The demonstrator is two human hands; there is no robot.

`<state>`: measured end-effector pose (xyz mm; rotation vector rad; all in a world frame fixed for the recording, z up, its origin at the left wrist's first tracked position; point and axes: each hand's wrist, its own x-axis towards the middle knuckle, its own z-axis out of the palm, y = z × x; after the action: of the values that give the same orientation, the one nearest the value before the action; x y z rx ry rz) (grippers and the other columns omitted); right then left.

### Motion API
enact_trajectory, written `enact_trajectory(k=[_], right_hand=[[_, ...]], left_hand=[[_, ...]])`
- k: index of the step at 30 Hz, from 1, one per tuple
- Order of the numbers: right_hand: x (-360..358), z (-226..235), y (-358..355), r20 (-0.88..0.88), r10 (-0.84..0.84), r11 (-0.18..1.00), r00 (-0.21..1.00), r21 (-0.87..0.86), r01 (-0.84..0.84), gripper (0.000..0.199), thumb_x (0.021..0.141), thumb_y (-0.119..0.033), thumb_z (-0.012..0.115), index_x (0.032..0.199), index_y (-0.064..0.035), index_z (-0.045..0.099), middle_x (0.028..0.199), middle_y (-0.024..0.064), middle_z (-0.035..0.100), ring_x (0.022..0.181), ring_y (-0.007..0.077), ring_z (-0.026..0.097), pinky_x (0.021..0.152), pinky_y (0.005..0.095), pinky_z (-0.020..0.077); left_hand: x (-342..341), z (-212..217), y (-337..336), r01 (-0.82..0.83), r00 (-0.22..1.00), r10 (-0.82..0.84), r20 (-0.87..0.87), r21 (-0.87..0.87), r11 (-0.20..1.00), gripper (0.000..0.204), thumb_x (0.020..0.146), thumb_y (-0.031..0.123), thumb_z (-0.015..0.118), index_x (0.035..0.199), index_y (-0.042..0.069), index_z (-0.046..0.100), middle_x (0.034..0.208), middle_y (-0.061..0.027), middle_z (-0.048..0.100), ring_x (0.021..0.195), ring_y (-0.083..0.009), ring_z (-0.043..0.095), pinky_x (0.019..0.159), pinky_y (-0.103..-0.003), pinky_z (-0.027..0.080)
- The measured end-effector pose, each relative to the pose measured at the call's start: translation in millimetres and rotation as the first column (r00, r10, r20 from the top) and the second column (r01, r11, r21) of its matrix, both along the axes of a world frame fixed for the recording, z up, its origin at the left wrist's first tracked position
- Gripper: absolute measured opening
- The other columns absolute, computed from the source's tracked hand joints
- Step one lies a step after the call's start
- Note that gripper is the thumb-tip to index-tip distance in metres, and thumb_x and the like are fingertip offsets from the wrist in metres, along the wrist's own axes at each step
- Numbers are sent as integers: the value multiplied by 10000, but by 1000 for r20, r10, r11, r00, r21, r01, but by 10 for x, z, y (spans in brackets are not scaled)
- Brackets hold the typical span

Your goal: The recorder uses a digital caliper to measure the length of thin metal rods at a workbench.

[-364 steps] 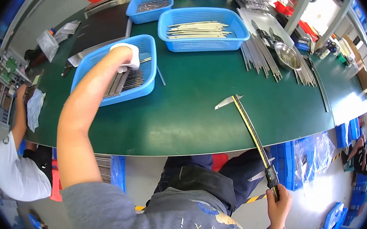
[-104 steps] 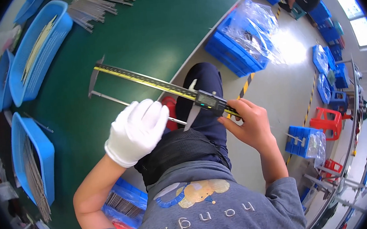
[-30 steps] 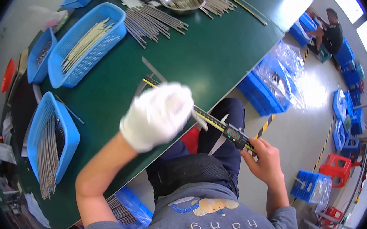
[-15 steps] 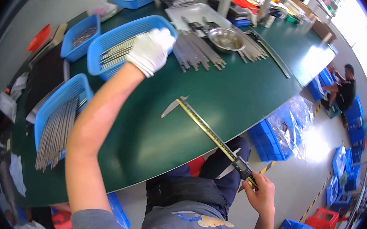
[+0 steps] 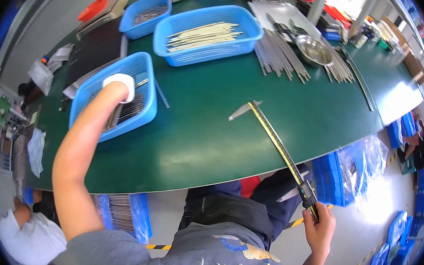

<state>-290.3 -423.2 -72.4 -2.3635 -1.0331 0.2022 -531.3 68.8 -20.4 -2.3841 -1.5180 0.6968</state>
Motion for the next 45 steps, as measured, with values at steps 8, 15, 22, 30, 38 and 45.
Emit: enact_trajectory(k=[8, 15, 22, 30, 38, 45], right_hand=[[14, 32, 107, -45, -23, 999, 999, 30, 24, 293, 735, -148, 730, 961, -11, 606, 742, 107, 592, 585, 228, 598, 541, 314, 462], [-30, -31, 134, 84, -36, 999, 996, -28, 39, 257, 744, -123, 712, 947, -21, 591, 730, 100, 580, 572, 207, 575, 541, 297, 444], [-38, -41, 81, 90, -110, 993, 990, 48, 106, 276, 749, -152, 721, 952, -15, 593, 733, 95, 607, 548, 186, 567, 509, 288, 439], [-78, 0, 79, 102, -99, 995, 990, 7, 99, 263, 769, -141, 707, 958, -1, 590, 692, 90, 558, 535, 179, 533, 509, 279, 427], [-105, 18, 67, 82, -98, 995, 992, 22, 97, 256, 774, -133, 708, 956, 5, 591, 683, 88, 537, 529, 171, 525, 489, 277, 407], [-128, 45, 48, 47, -111, 994, 993, 4, 111, 265, 773, -132, 712, 963, 5, 590, 680, 90, 530, 532, 173, 523, 483, 283, 398]], left_hand=[[-432, 351, 367, -288, 565, 634, 528, -593, 752, 140, 837, 174, 574, 822, 36, 590, 595, -50, 521, 397, -168, 508, 357, -324, 419], [487, 607, -1076, 604, 230, -633, 739, 402, 689, 149, 883, 70, 497, 976, 37, 608, 726, -75, 585, 664, -177, 603, 592, -289, 486], [1199, -506, -2088, 831, -355, -656, 666, 546, 104, 120, 699, 167, 593, 795, 95, 599, 673, -21, 503, 642, -186, 541, 641, -308, 478], [1289, -792, -2086, 800, -308, -723, 619, 579, 155, 192, 627, 130, 616, 804, 57, 600, 746, -39, 530, 686, -202, 562, 686, -324, 515], [1311, -802, -2084, 810, -254, -670, 697, 532, 246, 173, 647, 139, 623, 809, 80, 605, 749, -31, 525, 670, -201, 561, 668, -309, 515], [1300, -780, -2099, 842, -194, -652, 733, 466, 273, 171, 656, 133, 620, 818, 77, 609, 746, -29, 521, 688, -207, 573, 706, -316, 525]])
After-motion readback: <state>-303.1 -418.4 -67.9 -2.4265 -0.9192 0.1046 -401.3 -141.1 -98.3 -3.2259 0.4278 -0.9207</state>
